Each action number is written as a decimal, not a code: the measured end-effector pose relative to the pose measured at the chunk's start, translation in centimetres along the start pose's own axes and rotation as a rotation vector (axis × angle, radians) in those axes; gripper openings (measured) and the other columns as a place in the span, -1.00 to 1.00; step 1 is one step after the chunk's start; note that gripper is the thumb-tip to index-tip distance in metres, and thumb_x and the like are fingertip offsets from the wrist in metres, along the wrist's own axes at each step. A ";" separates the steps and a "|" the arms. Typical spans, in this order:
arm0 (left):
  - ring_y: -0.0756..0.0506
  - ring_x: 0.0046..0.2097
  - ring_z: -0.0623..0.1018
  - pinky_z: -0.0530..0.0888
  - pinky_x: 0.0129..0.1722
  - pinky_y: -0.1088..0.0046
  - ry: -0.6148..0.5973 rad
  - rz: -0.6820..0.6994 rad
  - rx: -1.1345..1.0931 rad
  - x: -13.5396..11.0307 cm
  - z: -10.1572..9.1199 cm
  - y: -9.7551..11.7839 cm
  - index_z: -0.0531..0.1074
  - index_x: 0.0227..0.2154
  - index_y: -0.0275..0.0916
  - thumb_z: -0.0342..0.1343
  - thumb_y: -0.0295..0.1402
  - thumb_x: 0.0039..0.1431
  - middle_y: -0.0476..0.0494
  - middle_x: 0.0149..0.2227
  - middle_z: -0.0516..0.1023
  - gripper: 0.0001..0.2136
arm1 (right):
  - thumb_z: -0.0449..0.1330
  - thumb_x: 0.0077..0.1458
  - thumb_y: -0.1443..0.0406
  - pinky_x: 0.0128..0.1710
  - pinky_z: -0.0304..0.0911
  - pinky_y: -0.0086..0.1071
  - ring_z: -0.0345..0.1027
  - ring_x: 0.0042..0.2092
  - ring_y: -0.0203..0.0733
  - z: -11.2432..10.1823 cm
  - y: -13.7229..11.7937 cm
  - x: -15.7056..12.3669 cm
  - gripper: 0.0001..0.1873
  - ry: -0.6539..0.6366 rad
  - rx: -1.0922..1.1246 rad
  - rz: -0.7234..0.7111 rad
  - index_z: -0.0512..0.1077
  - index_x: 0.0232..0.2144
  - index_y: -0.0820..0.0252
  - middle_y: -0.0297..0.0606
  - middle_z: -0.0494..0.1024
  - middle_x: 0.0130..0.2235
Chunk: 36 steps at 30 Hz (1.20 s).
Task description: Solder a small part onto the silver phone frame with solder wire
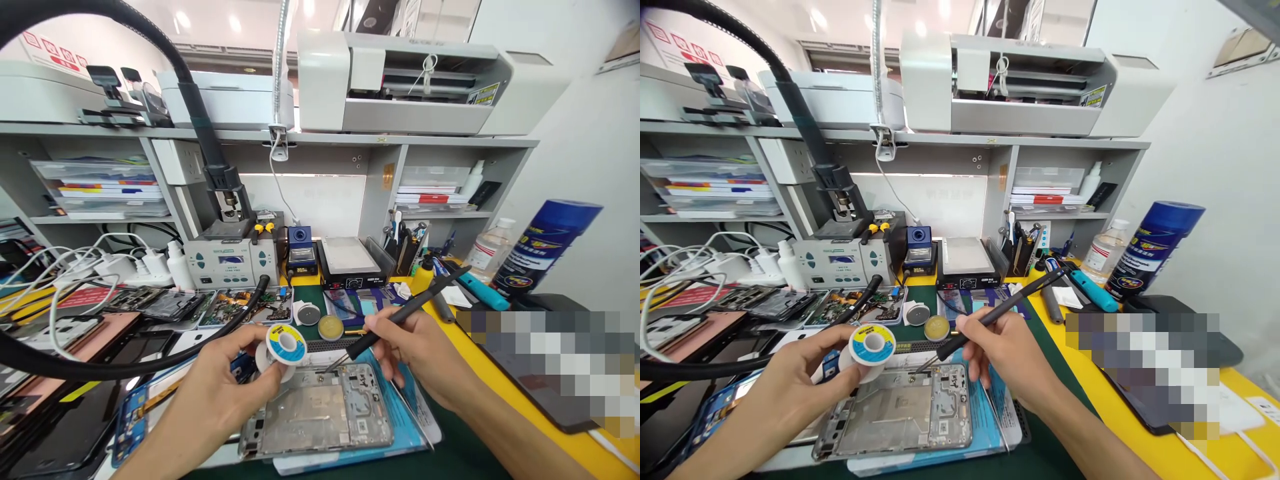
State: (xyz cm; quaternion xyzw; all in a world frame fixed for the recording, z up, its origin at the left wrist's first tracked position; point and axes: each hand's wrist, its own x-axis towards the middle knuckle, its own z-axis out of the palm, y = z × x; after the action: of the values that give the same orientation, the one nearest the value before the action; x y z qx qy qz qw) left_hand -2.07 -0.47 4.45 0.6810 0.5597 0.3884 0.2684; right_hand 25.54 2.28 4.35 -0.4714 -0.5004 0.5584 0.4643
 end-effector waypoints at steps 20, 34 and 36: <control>-0.17 -0.17 0.56 0.43 -0.23 0.40 -0.087 -0.039 -0.053 -0.4 0.4 0.3 0.64 -0.15 -0.13 0.15 -0.12 0.22 0.03 -0.29 0.63 -0.71 | 0.53 0.11 0.01 -0.75 0.23 -0.55 0.43 -0.67 -0.30 0.2 0.9 0.2 -0.55 -0.001 -0.074 -0.021 0.47 -0.51 0.14 -0.40 0.56 -0.61; -0.15 -0.18 0.57 0.44 -0.27 0.43 -0.085 -0.037 -0.015 -0.3 0.3 -0.2 0.64 -0.13 -0.14 0.16 -0.11 0.25 0.05 -0.30 0.64 -0.70 | 0.53 0.06 -0.11 -0.80 0.24 -0.55 0.42 -0.70 -0.27 0.4 1.2 0.5 -0.46 0.044 -0.065 0.022 0.47 -0.51 0.15 -0.33 0.59 -0.63; -0.16 -0.16 0.58 0.44 -0.27 0.43 -0.080 -0.031 -0.017 -0.3 0.3 -0.1 0.65 -0.14 -0.14 0.16 -0.12 0.25 0.04 -0.30 0.64 -0.71 | 0.52 0.07 -0.13 -0.80 0.25 -0.55 0.43 -0.70 -0.27 0.3 1.2 0.5 -0.45 0.052 -0.060 0.023 0.47 -0.51 0.15 -0.33 0.59 -0.62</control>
State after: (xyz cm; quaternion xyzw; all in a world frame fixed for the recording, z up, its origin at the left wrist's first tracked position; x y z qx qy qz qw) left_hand -1.89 -0.75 4.10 0.6850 0.5558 0.3612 0.3024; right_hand 25.09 2.68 3.10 -0.5053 -0.4993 0.5359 0.4563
